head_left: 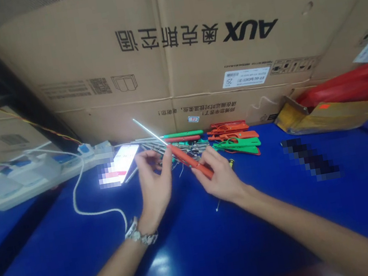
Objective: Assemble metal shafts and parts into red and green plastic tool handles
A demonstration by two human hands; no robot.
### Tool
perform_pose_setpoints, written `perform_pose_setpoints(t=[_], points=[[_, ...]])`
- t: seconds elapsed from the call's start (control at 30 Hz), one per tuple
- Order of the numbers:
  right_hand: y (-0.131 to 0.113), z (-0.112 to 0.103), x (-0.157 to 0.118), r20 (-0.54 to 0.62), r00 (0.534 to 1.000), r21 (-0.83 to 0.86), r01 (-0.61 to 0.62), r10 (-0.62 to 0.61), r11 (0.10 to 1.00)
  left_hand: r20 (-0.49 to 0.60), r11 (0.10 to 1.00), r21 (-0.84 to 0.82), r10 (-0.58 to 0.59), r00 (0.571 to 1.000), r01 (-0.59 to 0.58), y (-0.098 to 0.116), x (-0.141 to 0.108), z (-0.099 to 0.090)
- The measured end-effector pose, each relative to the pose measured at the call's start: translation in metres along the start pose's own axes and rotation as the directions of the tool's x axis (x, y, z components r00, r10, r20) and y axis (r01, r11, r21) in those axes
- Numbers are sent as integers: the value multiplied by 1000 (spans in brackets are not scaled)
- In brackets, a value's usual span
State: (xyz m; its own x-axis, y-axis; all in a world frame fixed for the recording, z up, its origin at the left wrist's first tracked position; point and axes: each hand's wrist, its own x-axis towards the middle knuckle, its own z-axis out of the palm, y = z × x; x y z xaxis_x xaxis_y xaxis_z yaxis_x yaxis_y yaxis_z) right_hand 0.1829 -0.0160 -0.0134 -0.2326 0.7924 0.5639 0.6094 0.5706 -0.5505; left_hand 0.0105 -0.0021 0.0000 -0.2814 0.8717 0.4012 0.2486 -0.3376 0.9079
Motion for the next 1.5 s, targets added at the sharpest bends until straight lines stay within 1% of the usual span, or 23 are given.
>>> perform_pose_setpoints(t=[0.03,0.07,0.1,0.13,0.17,0.23,0.27,0.37,0.43,0.47,0.53,0.63,0.7,0.77,0.83,0.93,1.0,1.07,1.1,1.17,1.23,1.33,1.5], points=[[-4,4,-1,-7,1000,8,-2,2,1000,39,976,-148,-153,987,157,0,-3,8],[-9,8,-2,-9,1000,15,0,0,1000,143,922,-269,-249,958,280,1,-5,14],[-14,12,-4,-6,1000,19,1,-1,1000,248,861,-345,-300,921,373,2,-6,20],[-18,16,-5,-1,1000,22,-1,1,1000,278,817,-398,-326,904,417,3,-6,25],[-22,18,-6,1,1000,25,-7,7,1000,294,775,-447,-343,892,446,5,-6,27],[-29,21,-8,8,1000,59,-27,26,998,272,702,-545,-368,889,458,8,-3,28],[-31,21,-8,31,999,87,-42,39,995,259,664,-593,-379,888,456,9,-1,26],[-33,17,-10,187,979,130,-109,84,985,229,557,-709,-398,888,433,12,6,20],[-34,15,-10,277,952,94,-158,126,983,232,506,-747,-410,882,432,13,9,17],[-34,14,-10,297,943,72,-177,149,982,245,491,-751,-414,876,442,13,9,17],[-34,14,-10,303,935,38,-207,186,978,286,492,-731,-407,867,472,12,7,17],[-32,15,-11,320,923,12,-228,212,974,293,558,-690,-367,883,461,10,1,19],[-31,17,-11,344,916,47,-237,207,970,275,596,-678,-338,900,431,9,-2,20],[-31,18,-12,364,911,120,-250,192,961,266,614,-671,-324,908,416,7,-4,21],[-31,18,-11,381,907,176,-264,182,948,261,619,-664,-334,906,419,6,-4,22],[-32,12,-7,438,884,155,-252,162,955,275,618,-642,-366,889,453,3,2,21],[-32,3,-4,513,853,112,-179,98,977,303,609,-631,-376,876,480,2,6,19],[-29,-7,0,576,817,87,-55,-6,995,329,609,-614,-382,864,502,3,10,16],[-27,-12,2,579,813,75,12,-53,997,343,612,-601,-384,857,514,4,12,15],[-23,-17,4,557,820,67,111,-130,992,379,616,-576,-381,843,538,6,12,14],[-18,-19,6,530,829,82,157,-176,984,409,606,-572,-373,832,553,7,10,14],[-13,-16,5,521,832,136,138,-190,981,443,588,-568,-373,815,577,7,7,15],[-9,-15,3,532,832,267,8,-154,964,491,571,-539,-384,782,619,7,3,14]])
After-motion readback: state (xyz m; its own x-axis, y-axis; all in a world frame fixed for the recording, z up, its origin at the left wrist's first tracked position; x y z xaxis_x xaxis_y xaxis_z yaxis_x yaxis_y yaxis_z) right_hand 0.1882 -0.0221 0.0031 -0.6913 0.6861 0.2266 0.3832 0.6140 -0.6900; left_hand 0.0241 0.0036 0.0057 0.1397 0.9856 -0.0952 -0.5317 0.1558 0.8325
